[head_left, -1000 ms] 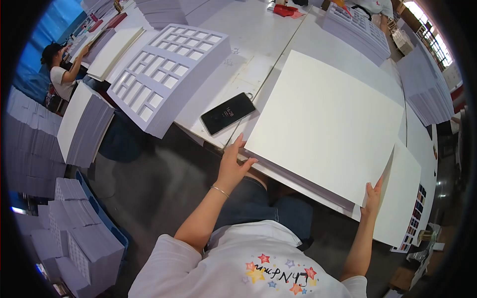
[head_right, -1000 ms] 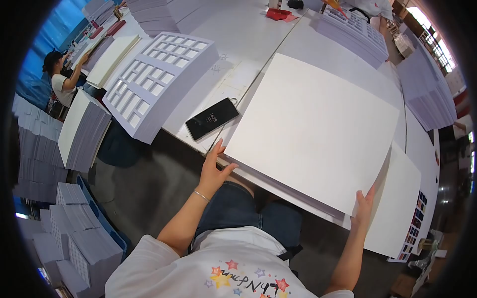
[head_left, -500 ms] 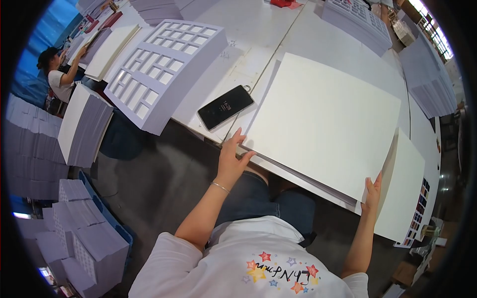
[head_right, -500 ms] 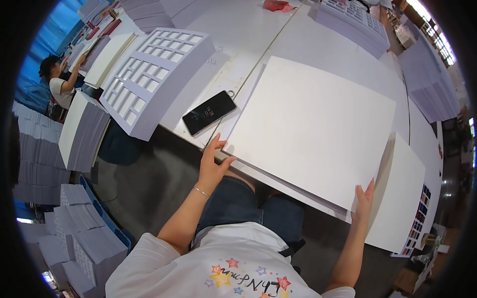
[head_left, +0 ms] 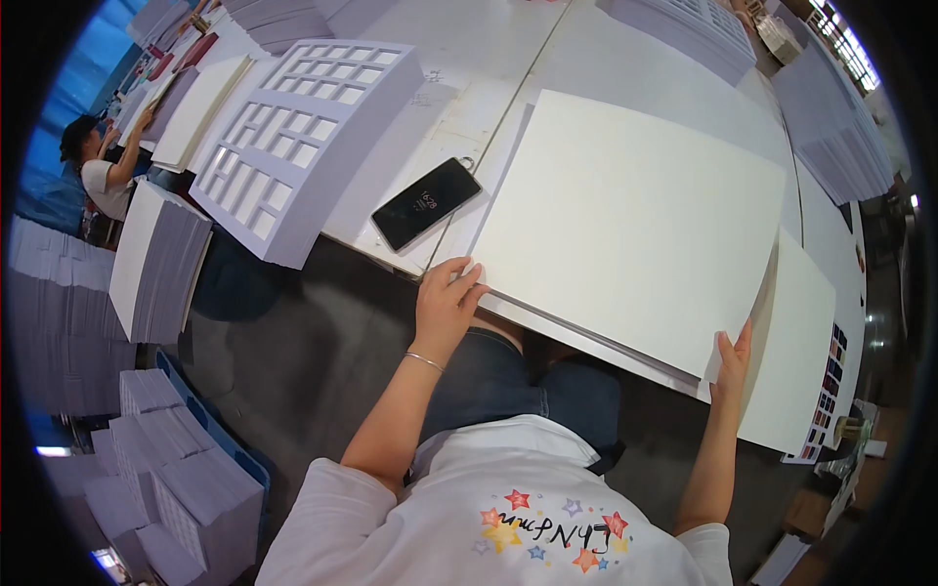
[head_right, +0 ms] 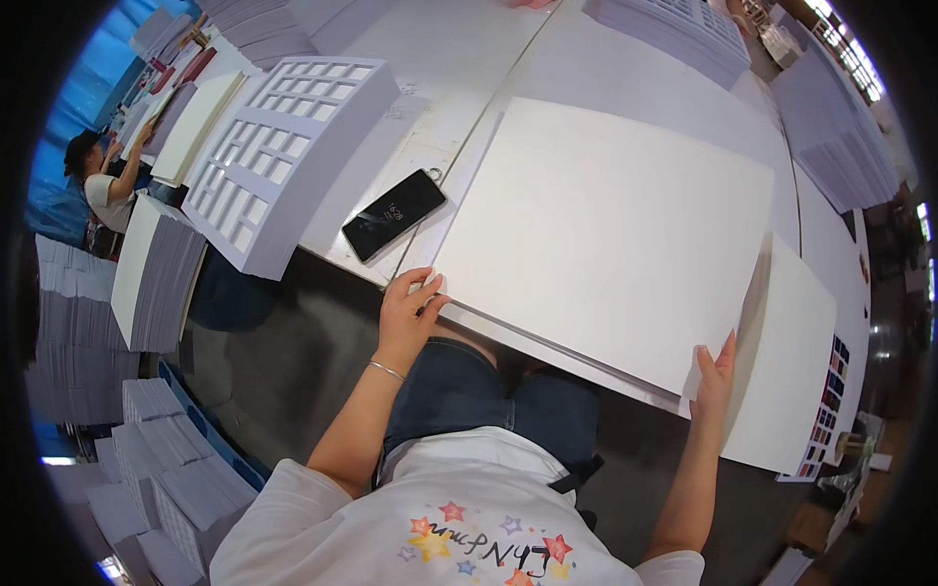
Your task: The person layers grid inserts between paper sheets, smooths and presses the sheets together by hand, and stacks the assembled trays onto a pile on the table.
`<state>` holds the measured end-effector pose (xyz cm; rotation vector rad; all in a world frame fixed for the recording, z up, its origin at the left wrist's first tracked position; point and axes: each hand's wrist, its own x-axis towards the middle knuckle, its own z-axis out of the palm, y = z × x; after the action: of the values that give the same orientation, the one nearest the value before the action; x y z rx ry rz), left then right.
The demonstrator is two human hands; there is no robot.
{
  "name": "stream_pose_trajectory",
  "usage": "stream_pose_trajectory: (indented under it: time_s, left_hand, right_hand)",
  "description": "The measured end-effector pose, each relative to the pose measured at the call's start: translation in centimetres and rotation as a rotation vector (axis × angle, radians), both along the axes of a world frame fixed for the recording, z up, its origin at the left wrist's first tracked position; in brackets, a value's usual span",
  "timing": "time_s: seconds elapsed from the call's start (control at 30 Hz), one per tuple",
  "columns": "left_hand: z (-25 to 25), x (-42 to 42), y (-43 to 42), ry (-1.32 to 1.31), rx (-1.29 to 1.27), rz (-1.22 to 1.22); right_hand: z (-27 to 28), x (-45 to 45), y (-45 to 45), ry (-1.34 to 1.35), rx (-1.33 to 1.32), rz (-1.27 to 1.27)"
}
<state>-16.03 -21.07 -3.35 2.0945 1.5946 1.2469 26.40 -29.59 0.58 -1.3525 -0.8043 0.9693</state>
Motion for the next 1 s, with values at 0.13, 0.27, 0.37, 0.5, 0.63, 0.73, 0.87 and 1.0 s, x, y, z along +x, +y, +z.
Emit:
stream_pose_trajectory:
  time_s: [0.13, 0.27, 0.37, 0.5, 0.63, 0.73, 0.87, 1.0]
  left_hand:
    - [0.4, -0.1, 0.3, 0.122, 0.074, -0.018]
    - [0.2, -0.3, 0.5, 0.120, 0.050, -0.033]
    - [0.1, -0.3, 0.4, 0.119, 0.026, -0.029]
    - [0.3, -0.3, 0.4, 0.148, 0.017, -0.016]
    - [0.3, -0.3, 0.3, 0.104, -0.124, 0.012]
    - [0.9, 0.0, 0.2, -0.008, -0.267, 0.033]
    - [0.8, -0.1, 0.2, -0.024, -0.290, 0.031]
    - [0.8, -0.1, 0.1, -0.007, -0.277, 0.018]
  right_hand:
    - [0.0, -0.1, -0.1, -0.047, 0.020, -0.053]
    - [0.7, -0.5, -0.4, -0.104, -0.002, -0.088]
    - [0.8, -0.6, -0.5, -0.115, -0.018, -0.073]
    - [0.4, -0.7, -0.4, -0.174, -0.043, -0.045]
    - [-0.3, -0.4, -0.1, -0.247, -0.047, -0.022]
    - [-0.8, 0.0, 0.2, -0.295, -0.072, -0.002]
    - [-1.0, -0.1, 0.3, -0.263, -0.078, -0.012]
    - [-2.9, 0.9, 0.2, -0.293, -0.038, 0.007]
